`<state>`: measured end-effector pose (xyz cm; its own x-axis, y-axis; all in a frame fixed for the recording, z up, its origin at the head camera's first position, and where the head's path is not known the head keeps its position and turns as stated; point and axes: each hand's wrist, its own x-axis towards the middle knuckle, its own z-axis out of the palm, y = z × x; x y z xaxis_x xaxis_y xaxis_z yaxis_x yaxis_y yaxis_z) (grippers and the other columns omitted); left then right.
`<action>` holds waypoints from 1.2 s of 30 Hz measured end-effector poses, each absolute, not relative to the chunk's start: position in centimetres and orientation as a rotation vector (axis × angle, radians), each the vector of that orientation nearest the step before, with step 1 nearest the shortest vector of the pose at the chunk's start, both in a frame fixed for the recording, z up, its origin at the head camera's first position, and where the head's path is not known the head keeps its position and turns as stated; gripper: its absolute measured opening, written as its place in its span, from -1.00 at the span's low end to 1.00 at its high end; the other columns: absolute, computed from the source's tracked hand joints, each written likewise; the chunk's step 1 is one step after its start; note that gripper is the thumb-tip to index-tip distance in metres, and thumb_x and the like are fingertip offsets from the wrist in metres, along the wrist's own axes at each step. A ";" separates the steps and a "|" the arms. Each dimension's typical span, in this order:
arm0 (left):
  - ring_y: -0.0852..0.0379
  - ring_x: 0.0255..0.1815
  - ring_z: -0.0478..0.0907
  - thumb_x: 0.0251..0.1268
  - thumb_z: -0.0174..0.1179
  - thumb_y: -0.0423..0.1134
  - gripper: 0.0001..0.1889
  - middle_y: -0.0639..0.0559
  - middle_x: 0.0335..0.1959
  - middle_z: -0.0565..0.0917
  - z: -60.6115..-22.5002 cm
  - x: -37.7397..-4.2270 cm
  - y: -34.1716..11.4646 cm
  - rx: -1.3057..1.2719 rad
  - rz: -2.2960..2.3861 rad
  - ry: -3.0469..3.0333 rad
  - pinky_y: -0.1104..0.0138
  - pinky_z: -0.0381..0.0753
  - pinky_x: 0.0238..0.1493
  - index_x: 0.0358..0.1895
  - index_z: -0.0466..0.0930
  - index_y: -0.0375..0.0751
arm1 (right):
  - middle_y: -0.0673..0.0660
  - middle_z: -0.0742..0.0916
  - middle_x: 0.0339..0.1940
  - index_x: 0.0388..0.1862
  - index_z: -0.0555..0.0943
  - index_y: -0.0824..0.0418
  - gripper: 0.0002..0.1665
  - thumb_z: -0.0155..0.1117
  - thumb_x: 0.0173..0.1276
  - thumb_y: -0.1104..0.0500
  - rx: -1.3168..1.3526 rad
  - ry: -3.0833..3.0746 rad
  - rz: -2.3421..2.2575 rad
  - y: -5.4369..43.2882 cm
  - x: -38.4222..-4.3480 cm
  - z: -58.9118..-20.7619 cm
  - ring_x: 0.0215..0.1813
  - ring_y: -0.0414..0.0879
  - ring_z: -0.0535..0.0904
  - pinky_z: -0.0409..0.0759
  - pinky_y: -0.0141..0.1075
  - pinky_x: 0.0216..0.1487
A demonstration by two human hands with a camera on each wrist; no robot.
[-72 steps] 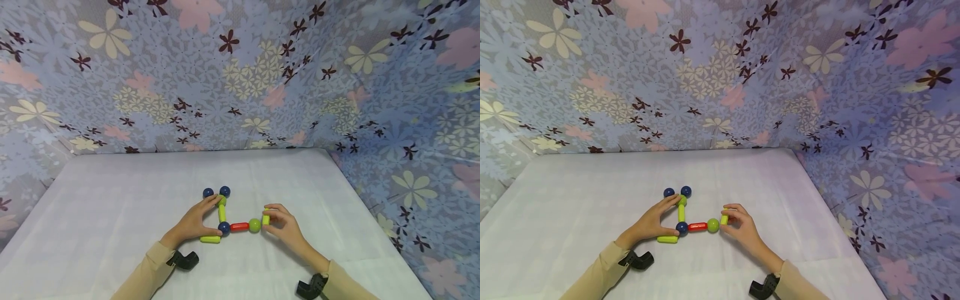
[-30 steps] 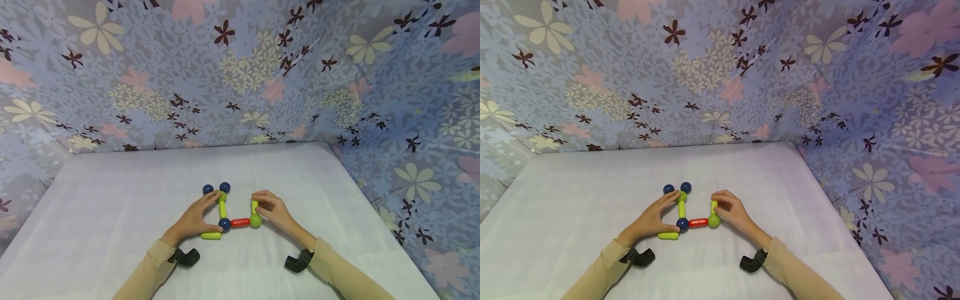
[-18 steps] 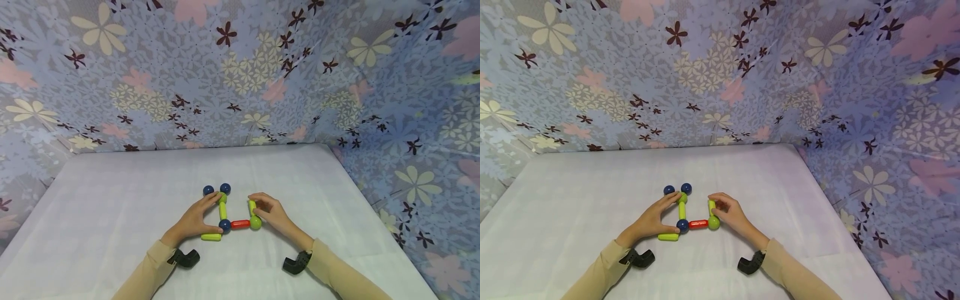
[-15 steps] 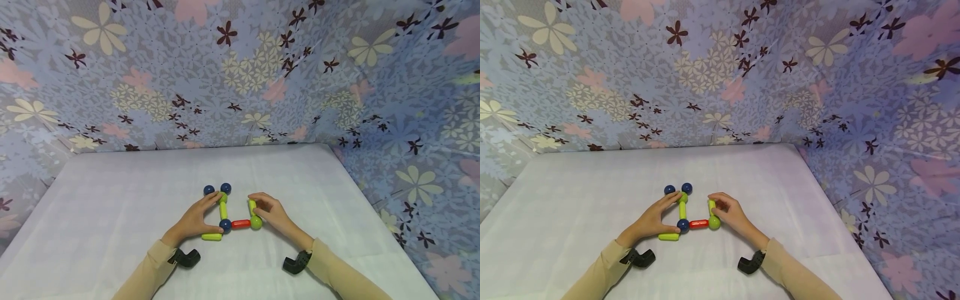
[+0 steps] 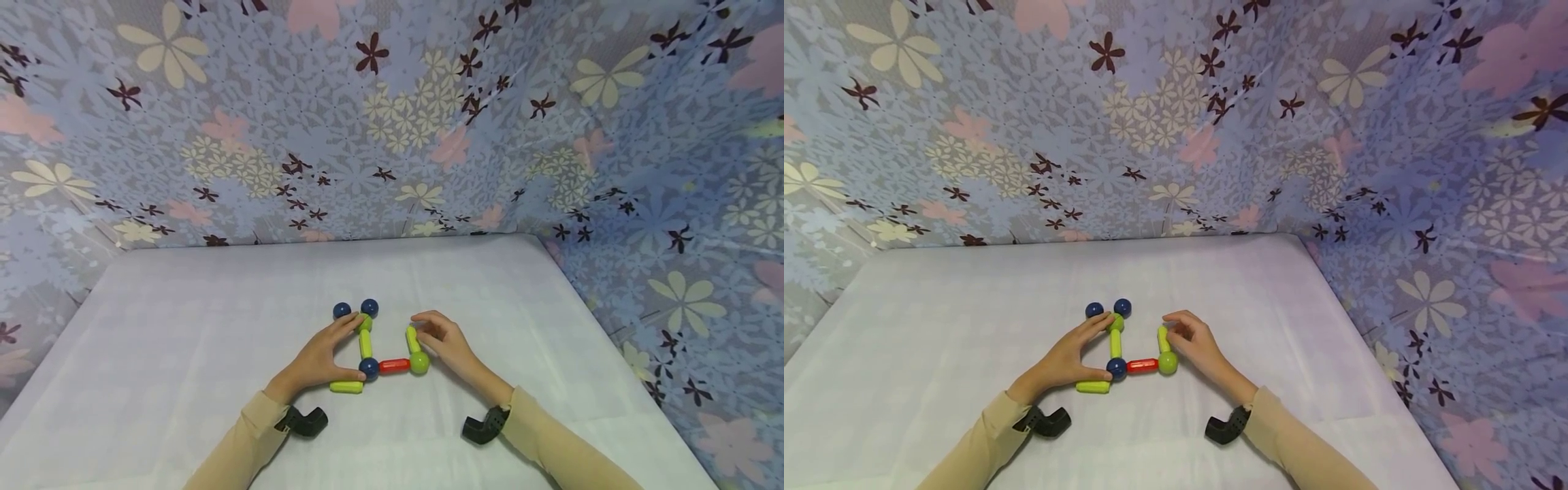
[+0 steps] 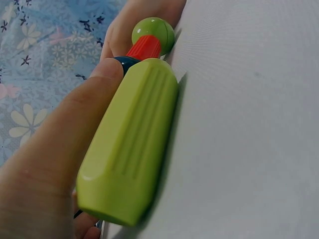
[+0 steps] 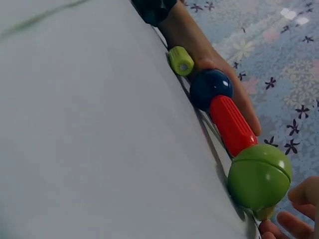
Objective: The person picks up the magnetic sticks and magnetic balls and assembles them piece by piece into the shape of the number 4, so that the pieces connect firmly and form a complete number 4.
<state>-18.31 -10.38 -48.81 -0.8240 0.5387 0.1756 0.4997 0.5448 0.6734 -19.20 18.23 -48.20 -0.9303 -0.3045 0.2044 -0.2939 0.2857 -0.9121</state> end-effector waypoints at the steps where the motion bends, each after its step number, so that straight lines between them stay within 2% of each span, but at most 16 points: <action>1: -0.22 0.50 0.13 -0.15 0.48 0.11 0.05 -0.12 0.51 0.14 -48.8 -18.3 -10.4 0.910 1.158 2.711 -0.16 0.20 0.41 0.48 0.13 -0.02 | 0.36 0.61 0.04 0.09 0.54 0.40 -0.66 0.16 0.33 0.40 -0.580 2.516 -1.779 18.3 -19.4 -48.3 -0.12 -0.38 0.52 0.56 -0.53 -0.11; 6: -0.21 0.50 0.12 -0.14 0.47 0.14 0.05 -0.10 0.52 0.13 -48.9 -18.3 -10.3 0.902 1.149 2.712 -0.17 0.20 0.41 0.49 0.12 0.01 | 0.32 0.62 0.04 0.08 0.56 0.36 -0.67 0.17 0.34 0.36 -0.546 2.549 -1.746 18.2 -20.0 -48.3 -0.09 -0.26 0.54 0.54 -0.52 -0.09; 14: -0.20 0.50 0.13 -0.15 0.47 0.14 0.06 -0.11 0.52 0.14 -48.7 -18.2 -10.4 0.908 1.134 2.718 -0.17 0.21 0.40 0.49 0.12 0.00 | 0.43 0.62 0.00 0.05 0.54 0.50 -0.68 0.15 0.32 0.41 -0.593 2.593 -1.668 17.1 -19.9 -45.1 -0.06 0.06 0.55 0.54 -0.48 -0.09; 20: -0.20 0.50 0.13 -0.15 0.47 0.13 0.06 -0.10 0.52 0.15 -48.7 -18.3 -10.3 0.906 1.140 2.716 -0.16 0.22 0.40 0.49 0.12 0.01 | 0.43 0.63 -0.02 0.04 0.53 0.51 -0.66 0.19 0.31 0.40 -0.669 2.604 -1.647 16.4 -21.2 -44.2 -0.02 0.24 0.54 0.57 -0.42 -0.07; 31: -0.20 0.50 0.14 -0.14 0.46 0.16 0.06 -0.09 0.52 0.15 -48.8 -18.2 -10.4 0.894 1.125 2.718 -0.18 0.22 0.40 0.49 0.12 0.00 | 0.29 0.64 0.11 0.11 0.54 0.35 -0.58 0.29 0.28 0.23 -0.702 2.539 -1.501 14.8 -25.0 -46.6 0.11 0.16 0.54 0.53 -0.07 0.14; 36: -0.20 0.49 0.14 -0.13 0.46 0.16 0.05 -0.10 0.51 0.16 -48.9 -18.4 -10.5 0.915 1.125 2.724 -0.18 0.22 0.39 0.49 0.11 0.00 | 0.27 0.63 0.14 0.14 0.53 0.32 -0.55 0.29 0.28 0.22 -0.728 2.499 -1.500 14.0 -25.6 -46.4 0.14 0.16 0.53 0.50 -0.01 0.19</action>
<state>-18.35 -10.50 -48.89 -0.8228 0.5433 0.1671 0.5029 0.5589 0.6593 -25.60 14.02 -46.44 -0.8736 -0.4699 0.1268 -0.3329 0.3868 -0.8600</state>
